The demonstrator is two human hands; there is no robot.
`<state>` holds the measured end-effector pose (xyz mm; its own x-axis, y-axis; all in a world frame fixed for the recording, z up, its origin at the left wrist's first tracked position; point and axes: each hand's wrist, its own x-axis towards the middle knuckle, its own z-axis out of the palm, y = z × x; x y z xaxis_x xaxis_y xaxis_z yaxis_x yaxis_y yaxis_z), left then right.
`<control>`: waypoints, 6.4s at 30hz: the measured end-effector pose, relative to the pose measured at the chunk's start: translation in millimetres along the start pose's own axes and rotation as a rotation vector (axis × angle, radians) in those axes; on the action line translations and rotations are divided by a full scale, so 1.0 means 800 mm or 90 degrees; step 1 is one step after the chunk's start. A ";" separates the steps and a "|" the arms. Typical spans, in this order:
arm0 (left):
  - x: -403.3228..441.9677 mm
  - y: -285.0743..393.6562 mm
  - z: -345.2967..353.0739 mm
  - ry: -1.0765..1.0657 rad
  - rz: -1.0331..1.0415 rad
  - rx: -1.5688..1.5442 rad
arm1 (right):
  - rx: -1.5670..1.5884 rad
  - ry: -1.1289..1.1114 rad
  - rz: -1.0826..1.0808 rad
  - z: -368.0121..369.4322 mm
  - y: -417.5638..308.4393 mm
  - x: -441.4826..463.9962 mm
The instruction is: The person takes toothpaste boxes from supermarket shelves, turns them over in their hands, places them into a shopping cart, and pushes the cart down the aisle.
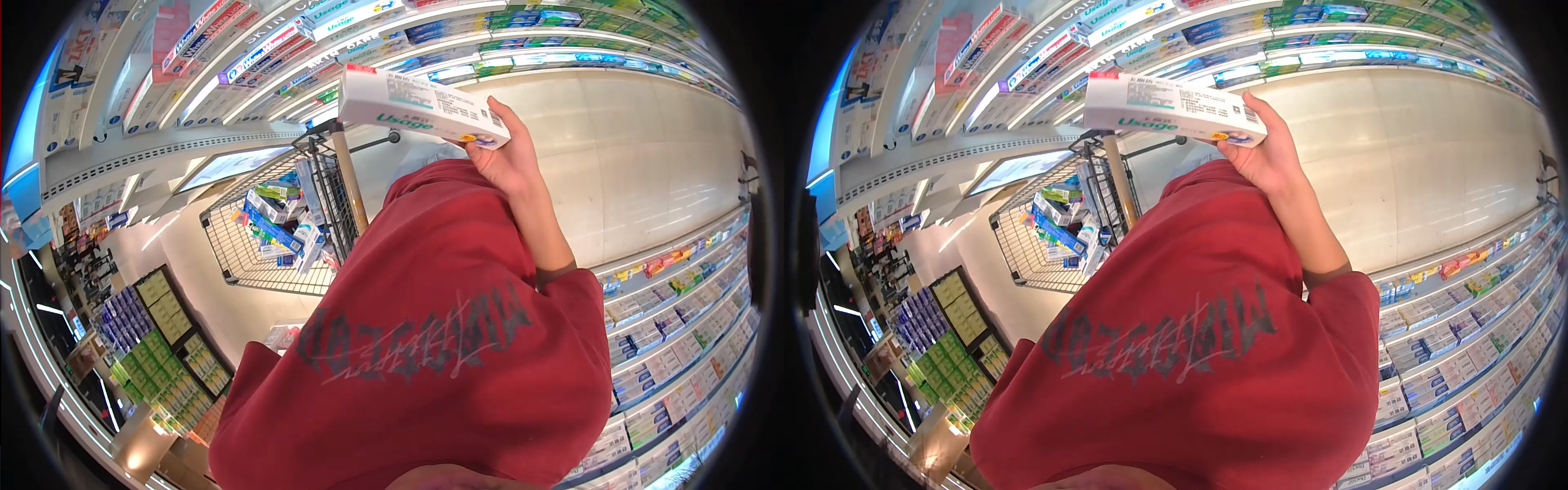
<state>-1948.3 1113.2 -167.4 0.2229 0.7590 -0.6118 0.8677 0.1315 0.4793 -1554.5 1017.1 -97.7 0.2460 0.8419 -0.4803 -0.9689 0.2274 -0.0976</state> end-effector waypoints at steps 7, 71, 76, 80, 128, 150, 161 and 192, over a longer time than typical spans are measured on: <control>0.001 0.002 0.007 -0.013 -0.022 -0.006 | 0.186 -0.034 0.128 -0.005 0.012 0.010; 0.030 -0.105 -0.037 0.173 0.060 0.169 | -1.418 -0.307 -0.878 0.073 0.158 0.385; 0.034 -0.132 -0.058 0.202 0.088 0.209 | -1.136 -0.024 -0.097 -0.003 0.172 0.316; 0.046 -0.149 -0.083 0.206 0.074 0.238 | -0.969 -0.032 0.139 -0.002 0.173 0.278; 0.107 -0.187 -0.194 0.031 0.017 0.029 | 0.133 -0.550 0.386 0.097 0.252 0.119; 0.083 -0.144 -0.149 0.110 -0.043 0.042 | 0.183 -0.552 0.429 0.095 0.239 0.119; 0.101 -0.188 -0.166 -0.095 0.028 0.061 | 0.138 -0.536 0.522 0.099 0.282 0.158; 0.224 -0.268 -0.361 0.068 -0.043 -1.247 | -0.115 0.048 0.301 0.067 0.337 0.239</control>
<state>-2222.9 1405.3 -198.5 0.1277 0.7422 -0.6580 -0.7484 0.5074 0.4271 -1767.2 1265.8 -169.0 -0.2163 0.7931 -0.5694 -0.9647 -0.2632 -0.0002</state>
